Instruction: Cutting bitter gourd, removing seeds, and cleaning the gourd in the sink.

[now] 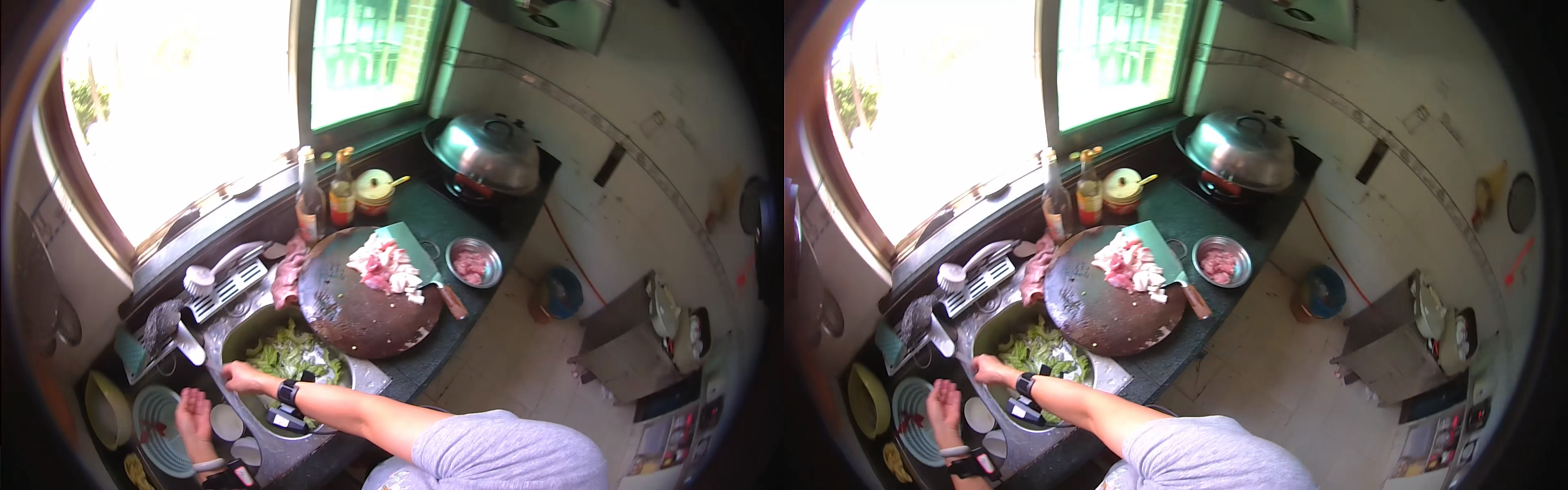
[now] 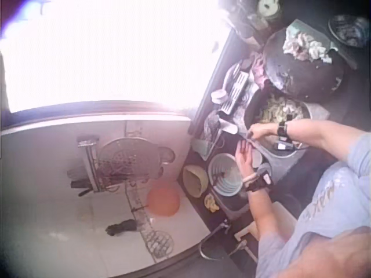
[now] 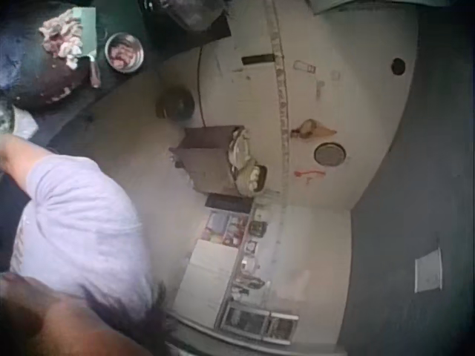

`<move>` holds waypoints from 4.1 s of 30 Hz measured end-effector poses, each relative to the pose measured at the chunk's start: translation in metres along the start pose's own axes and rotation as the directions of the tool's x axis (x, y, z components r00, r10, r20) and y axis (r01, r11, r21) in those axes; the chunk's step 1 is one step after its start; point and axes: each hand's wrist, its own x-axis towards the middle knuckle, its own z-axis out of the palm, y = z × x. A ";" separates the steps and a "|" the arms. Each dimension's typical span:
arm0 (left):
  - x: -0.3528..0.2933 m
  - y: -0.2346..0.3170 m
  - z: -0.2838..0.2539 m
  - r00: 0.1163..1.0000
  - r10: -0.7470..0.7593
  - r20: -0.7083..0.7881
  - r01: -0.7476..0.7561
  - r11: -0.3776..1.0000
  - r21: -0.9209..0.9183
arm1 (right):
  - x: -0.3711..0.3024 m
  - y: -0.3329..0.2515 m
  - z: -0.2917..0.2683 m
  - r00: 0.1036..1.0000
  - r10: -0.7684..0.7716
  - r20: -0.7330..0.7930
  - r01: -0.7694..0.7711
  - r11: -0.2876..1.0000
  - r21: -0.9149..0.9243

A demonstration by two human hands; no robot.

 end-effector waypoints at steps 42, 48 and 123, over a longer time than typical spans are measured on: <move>-0.083 -0.140 0.166 0.766 0.260 -0.588 -0.175 0.964 0.198 | -0.133 -0.072 -0.324 0.886 0.137 0.443 -0.286 0.913 0.290; -0.068 -0.103 0.117 0.967 0.012 -0.256 -0.131 0.883 -0.450 | -0.042 -0.019 -0.145 0.814 0.299 0.498 -0.579 0.482 0.657; -0.852 -0.929 0.376 -0.379 -0.857 0.349 -0.881 0.218 -0.421 | -1.337 0.116 0.362 -0.767 0.639 -0.060 0.240 0.372 0.897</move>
